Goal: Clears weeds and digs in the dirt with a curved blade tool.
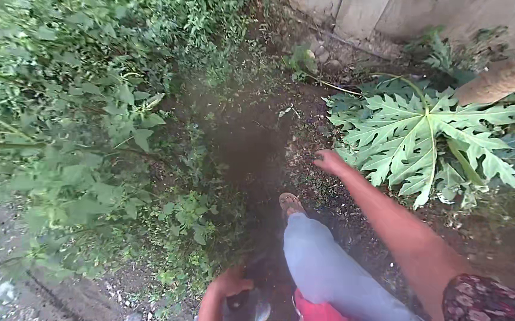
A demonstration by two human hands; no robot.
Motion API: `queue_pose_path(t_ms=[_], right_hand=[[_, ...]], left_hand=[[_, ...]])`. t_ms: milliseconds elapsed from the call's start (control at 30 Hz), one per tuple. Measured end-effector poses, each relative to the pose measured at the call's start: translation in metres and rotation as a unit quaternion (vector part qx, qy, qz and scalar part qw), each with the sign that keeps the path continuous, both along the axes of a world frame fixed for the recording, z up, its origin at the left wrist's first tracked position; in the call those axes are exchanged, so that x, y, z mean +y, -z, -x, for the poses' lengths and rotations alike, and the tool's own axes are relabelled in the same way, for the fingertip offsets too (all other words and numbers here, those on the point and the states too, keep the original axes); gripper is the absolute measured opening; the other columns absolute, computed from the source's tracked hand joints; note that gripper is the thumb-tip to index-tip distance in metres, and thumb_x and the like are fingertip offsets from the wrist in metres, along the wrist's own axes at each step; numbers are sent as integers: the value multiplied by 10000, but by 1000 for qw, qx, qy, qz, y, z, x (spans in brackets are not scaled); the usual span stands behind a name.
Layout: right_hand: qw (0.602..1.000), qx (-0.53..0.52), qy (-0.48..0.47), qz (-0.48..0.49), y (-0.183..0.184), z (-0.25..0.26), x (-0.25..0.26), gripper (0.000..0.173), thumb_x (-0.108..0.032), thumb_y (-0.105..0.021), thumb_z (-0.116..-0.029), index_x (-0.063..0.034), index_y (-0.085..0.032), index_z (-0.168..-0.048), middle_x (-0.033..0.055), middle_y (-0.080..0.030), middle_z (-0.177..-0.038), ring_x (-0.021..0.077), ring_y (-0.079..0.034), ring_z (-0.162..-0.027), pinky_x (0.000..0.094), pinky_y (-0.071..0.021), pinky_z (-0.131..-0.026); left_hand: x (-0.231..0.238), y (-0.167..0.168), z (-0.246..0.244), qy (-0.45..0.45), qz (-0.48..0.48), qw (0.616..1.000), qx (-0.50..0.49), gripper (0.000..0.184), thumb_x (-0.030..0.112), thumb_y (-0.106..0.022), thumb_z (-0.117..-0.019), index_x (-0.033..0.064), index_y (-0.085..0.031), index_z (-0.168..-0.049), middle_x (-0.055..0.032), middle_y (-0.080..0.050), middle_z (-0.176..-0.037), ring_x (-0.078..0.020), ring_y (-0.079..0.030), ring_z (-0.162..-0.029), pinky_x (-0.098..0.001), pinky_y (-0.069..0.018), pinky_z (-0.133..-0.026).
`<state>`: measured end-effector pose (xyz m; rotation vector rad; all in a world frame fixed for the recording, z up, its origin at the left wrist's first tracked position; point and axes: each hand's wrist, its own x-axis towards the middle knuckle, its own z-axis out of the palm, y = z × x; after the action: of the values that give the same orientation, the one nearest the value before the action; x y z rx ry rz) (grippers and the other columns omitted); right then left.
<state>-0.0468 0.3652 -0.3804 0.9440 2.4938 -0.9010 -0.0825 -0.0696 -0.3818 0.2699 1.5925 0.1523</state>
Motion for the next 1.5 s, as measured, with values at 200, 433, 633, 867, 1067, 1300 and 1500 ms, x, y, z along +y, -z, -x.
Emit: queue_pose_path(t_ms=[200,433,633,867,1067,1300,1500], right_hand=[[996,-89,-8,27,134,0,-4,661,-93,-655,-983,2,-387,-1579,195,-283,-1690,463,-499,-1397,648,-437,-1115],[967,-227,113,-35,150,21,34,404,-133,-565,-1032,109,-543,-1355,344,-599,-1337,510,-605,-1237,679,-500,-980],[973,-216,62,-49,172,7,47,392,-300,-506,-1094,0,-668,-1290,291,-630,-1339,495,-607,-1240,708,-494,-944],[973,-198,117,0,174,15,51,333,-218,-483,-1088,-20,-664,-1285,264,-630,-1353,450,-597,-1278,669,-491,-978],[980,-121,155,29,185,0,51,346,-209,-474,-1098,28,-681,-1241,278,-658,-1296,449,-610,-1256,645,-456,-1046],[923,96,373,20,158,-46,19,336,-165,-414,-1116,45,-655,-1218,231,-684,-957,324,-656,-753,520,-543,-746],[954,-166,246,37,174,-44,8,657,-538,-353,-1105,25,-633,-1294,280,-688,-1212,449,-667,-1157,649,-510,-966]], left_hand=[[43,29,-16,67,9,994,-85,985,269,-767,-913,240,-133,-1667,-278,-472,-1529,-456,-501,-1380,-663,-397,-1119],[80,20,-18,154,-16,978,-142,582,240,-694,-969,139,-514,-1513,-245,-629,-1358,-422,-604,-1252,-650,-444,-1062],[111,-6,-16,170,46,973,-153,599,253,-667,-997,78,-463,-1532,-287,-582,-1398,-471,-588,-1243,-671,-443,-1019],[109,6,-20,150,71,974,-155,568,270,-665,-996,67,-486,-1495,-259,-605,-1370,-440,-623,-1198,-663,-488,-959],[89,23,-22,151,49,972,-170,675,278,-707,-961,99,-435,-1552,-275,-606,-1363,-464,-632,-1155,-686,-492,-923],[96,14,-17,145,76,971,-174,695,281,-699,-972,132,-397,-1580,-303,-614,-1320,-479,-653,-1072,-664,-514,-871],[108,14,-21,170,90,967,-167,718,313,-696,-963,82,-386,-1569,-282,-601,-1352,-443,-644,-1127,-635,-514,-913]])
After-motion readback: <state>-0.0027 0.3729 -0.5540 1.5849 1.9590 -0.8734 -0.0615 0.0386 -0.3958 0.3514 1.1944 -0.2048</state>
